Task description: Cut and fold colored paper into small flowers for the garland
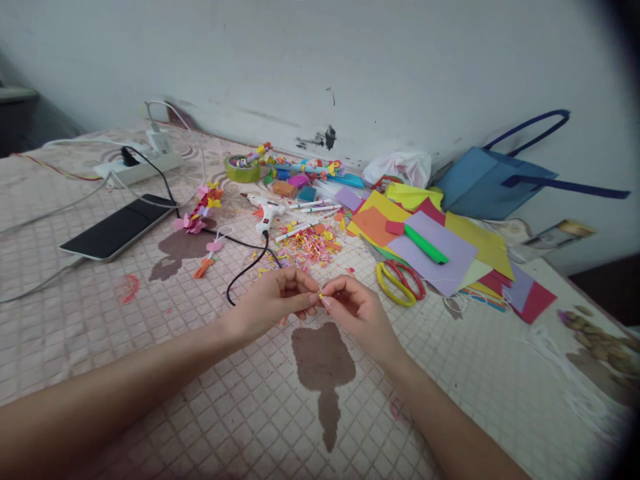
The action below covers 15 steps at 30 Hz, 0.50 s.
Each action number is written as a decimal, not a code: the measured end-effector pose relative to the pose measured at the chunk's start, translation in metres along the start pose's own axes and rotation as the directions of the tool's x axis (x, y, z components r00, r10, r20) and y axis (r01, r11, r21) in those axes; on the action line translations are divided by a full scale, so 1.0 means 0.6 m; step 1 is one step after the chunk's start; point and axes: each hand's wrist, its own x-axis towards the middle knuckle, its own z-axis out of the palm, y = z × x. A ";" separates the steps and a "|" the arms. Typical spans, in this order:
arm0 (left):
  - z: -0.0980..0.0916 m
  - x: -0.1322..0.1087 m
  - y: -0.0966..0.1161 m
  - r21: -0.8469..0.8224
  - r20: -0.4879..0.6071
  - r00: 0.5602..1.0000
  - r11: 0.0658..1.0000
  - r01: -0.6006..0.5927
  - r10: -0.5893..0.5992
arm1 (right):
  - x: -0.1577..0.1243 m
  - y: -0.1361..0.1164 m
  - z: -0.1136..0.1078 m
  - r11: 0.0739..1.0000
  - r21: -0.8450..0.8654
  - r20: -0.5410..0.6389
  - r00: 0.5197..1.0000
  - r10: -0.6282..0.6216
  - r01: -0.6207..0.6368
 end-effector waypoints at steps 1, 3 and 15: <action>0.000 0.000 0.000 0.008 -0.001 1.000 1.000 -0.009 0.009 | 0.000 0.000 0.000 1.000 -0.008 -0.003 1.000 0.003 -0.003; -0.001 0.000 0.000 0.021 0.004 1.000 1.000 -0.018 0.018 | 0.000 -0.001 0.000 1.000 -0.016 -0.009 1.000 0.011 -0.011; 0.005 -0.011 0.008 0.326 -0.010 0.992 0.938 -0.114 0.124 | 0.000 -0.004 -0.002 0.997 -0.034 -0.046 0.997 0.063 -0.065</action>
